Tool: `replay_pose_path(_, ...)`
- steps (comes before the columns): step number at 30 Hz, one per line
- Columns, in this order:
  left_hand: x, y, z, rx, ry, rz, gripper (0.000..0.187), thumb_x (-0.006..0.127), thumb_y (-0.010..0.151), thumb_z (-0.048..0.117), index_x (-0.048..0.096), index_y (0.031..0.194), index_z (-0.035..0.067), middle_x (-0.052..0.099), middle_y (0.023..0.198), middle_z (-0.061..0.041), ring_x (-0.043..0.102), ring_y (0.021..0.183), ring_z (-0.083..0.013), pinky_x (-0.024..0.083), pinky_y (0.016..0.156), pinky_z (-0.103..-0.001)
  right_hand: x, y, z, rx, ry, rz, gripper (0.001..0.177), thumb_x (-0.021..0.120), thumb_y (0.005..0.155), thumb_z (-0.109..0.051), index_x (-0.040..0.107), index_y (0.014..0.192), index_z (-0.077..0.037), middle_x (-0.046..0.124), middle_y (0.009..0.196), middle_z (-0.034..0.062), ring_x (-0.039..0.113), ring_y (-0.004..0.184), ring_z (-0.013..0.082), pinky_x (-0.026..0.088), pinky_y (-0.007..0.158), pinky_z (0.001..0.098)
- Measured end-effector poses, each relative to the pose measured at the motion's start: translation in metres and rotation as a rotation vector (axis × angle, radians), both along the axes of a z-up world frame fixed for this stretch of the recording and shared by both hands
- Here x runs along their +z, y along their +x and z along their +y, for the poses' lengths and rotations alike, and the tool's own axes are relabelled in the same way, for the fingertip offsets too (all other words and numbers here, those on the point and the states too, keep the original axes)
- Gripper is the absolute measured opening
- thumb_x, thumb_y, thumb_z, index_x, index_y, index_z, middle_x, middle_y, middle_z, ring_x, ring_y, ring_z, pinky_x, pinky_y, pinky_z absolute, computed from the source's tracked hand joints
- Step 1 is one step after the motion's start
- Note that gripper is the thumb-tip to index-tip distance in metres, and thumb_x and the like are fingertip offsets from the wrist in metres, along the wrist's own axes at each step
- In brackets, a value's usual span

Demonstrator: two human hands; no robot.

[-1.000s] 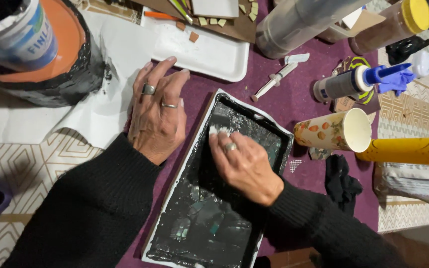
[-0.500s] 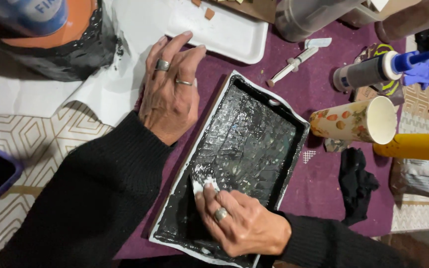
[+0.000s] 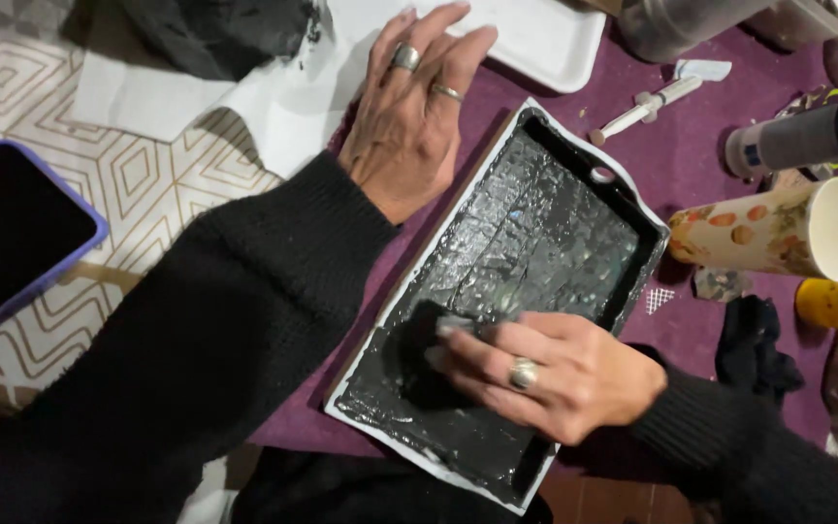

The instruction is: Applying black grout to a mosaic tray and cleaning a mosaic pot.

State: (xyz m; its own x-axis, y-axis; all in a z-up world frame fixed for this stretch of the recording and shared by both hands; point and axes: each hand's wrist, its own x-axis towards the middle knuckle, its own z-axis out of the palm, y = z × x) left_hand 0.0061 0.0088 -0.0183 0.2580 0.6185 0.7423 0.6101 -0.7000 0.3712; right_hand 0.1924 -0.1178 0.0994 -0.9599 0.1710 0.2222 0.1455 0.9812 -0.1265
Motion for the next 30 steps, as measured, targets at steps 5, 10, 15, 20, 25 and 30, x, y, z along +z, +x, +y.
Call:
replay_pose_path(5,-0.011,0.002,0.003,0.037,0.029,0.037,0.071,0.071,0.086,-0.015,0.038,0.146,0.005,0.068,0.137,-0.015,0.049,0.139,-0.0298,0.025,0.123,-0.054,-0.014,-0.007,-0.006,0.088,-0.022,0.039,0.016,0.067,0.094,-0.005,0.069,0.108,0.003,0.067,0.126,0.0223,0.062,0.081,0.0194,0.052,0.063,0.028)
replay_pose_path(10,-0.012,0.003,0.005,0.049,0.019,0.041,0.074,0.071,0.085,-0.015,0.037,0.147,0.008,0.068,0.139,-0.013,0.049,0.14,-0.0282,0.023,0.125,-0.052,-0.011,0.014,-0.014,0.175,0.103,-0.105,0.019,0.061,0.089,-0.005,0.067,0.105,0.005,0.064,0.126,0.0284,0.062,0.08,0.0223,0.054,0.062,0.0288)
replay_pose_path(15,-0.011,0.004,0.005,0.054,0.005,0.045,0.074,0.073,0.085,-0.015,0.038,0.147,0.007,0.065,0.142,-0.013,0.049,0.14,-0.0274,0.023,0.125,-0.051,0.014,0.018,-0.004,0.323,0.328,-0.139,0.014,0.06,0.087,-0.003,0.068,0.099,-0.005,0.071,0.117,0.0186,0.061,0.072,0.0158,0.05,0.059,0.0221)
replay_pose_path(20,-0.019,0.006,0.006,0.076,0.043,0.045,0.074,0.07,0.089,-0.016,0.038,0.149,0.009,0.071,0.136,-0.01,0.05,0.14,-0.0266,0.023,0.126,-0.049,-0.004,-0.009,-0.012,0.229,0.234,0.015,0.017,0.063,0.093,-0.003,0.071,0.108,0.0,0.072,0.116,0.0173,0.053,0.063,0.0079,0.047,0.052,0.0198)
replay_pose_path(25,-0.019,0.003,0.003,0.072,0.042,0.054,0.073,0.069,0.092,-0.01,0.033,0.153,0.009,0.074,0.128,-0.009,0.057,0.134,-0.0274,0.026,0.127,-0.049,-0.035,-0.003,-0.021,0.325,-0.025,0.094,0.007,0.063,0.088,-0.003,0.064,0.086,-0.01,0.066,0.091,0.0156,0.049,0.065,0.0173,0.044,0.053,0.0282)
replay_pose_path(30,-0.03,0.006,0.009,0.088,0.067,0.043,0.084,0.072,0.098,-0.007,0.021,0.161,0.016,0.075,0.127,-0.005,0.061,0.132,-0.024,0.026,0.131,-0.049,-0.013,0.019,-0.021,0.384,0.155,-0.148,0.006,0.057,0.087,-0.014,0.061,0.09,-0.012,0.066,0.127,0.0279,0.056,0.069,0.017,0.047,0.058,0.0245)
